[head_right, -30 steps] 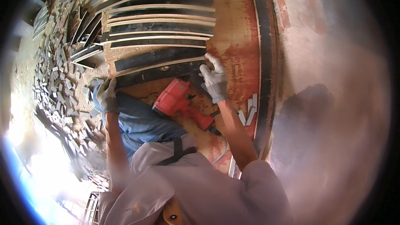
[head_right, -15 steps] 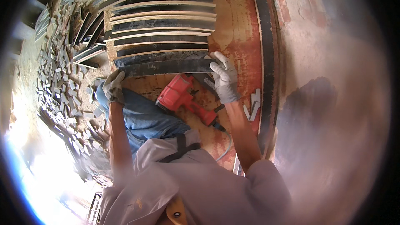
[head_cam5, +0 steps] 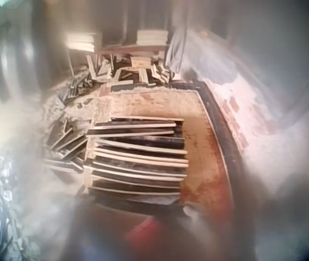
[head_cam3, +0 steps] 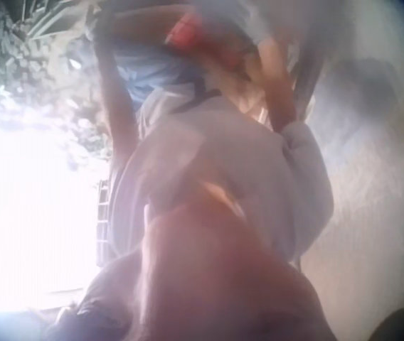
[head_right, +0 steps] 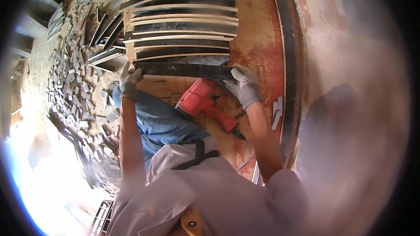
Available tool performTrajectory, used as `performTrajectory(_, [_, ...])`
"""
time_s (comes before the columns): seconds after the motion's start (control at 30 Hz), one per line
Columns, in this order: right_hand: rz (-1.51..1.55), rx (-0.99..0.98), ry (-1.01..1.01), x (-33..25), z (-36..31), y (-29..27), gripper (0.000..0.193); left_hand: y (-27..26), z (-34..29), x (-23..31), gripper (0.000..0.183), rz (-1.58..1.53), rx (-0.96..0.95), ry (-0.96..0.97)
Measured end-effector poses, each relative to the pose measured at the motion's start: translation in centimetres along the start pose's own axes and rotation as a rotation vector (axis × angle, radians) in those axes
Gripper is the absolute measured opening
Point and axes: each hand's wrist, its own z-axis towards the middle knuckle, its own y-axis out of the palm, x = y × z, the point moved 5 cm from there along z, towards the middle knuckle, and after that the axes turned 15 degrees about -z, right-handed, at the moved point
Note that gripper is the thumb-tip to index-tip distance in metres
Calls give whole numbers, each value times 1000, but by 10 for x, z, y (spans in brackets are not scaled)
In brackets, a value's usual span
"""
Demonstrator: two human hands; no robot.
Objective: The person sits on the floor and installs thin wooden strips onto a subfloor using a red pneumatic nail gun. They repeatedly pick up strips, align them, and fasten them in place.
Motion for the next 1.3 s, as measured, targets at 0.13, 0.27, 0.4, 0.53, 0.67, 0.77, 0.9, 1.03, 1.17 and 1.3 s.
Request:
performTrajectory(0.13, [-117, 114, 34, -24, -24, 26, 43, -14, -2, -2, 67, -27, -89, 28])
performTrajectory(0.27, [-83, 66, -163, -6, 48, 5, 46, 0, -1, 5, 62, 103, -124, -21])
performTrajectory(0.4, [-290, 37, -131, -19, 40, 20, 37, -19, 0, 1, 60, 387, -70, 35])
performTrajectory(0.53, [-321, 13, -216, -16, 38, 10, 35, -28, -20, -3, 58, 263, -54, 83])
performTrajectory(0.67, [-352, -35, -268, -14, 37, 6, 36, -29, -31, -1, 59, 350, -34, 159])
performTrajectory(0.77, [-336, -2, -206, -5, 39, -1, 37, -20, -40, 5, 59, 435, 0, 172])
performTrajectory(0.9, [-305, 38, -249, -5, 38, 3, 36, -24, -38, 3, 56, 440, 14, 125])
performTrajectory(1.03, [-266, 65, -261, -3, 36, 3, 33, -23, -41, -4, 55, 352, 6, 137])
performTrajectory(1.17, [-261, 69, -253, 0, 35, 1, 33, -23, -47, -1, 56, 398, 19, 115])
performTrajectory(1.3, [-238, 60, -256, 3, 40, -6, 33, -24, -46, -2, 55, 277, -24, 69])
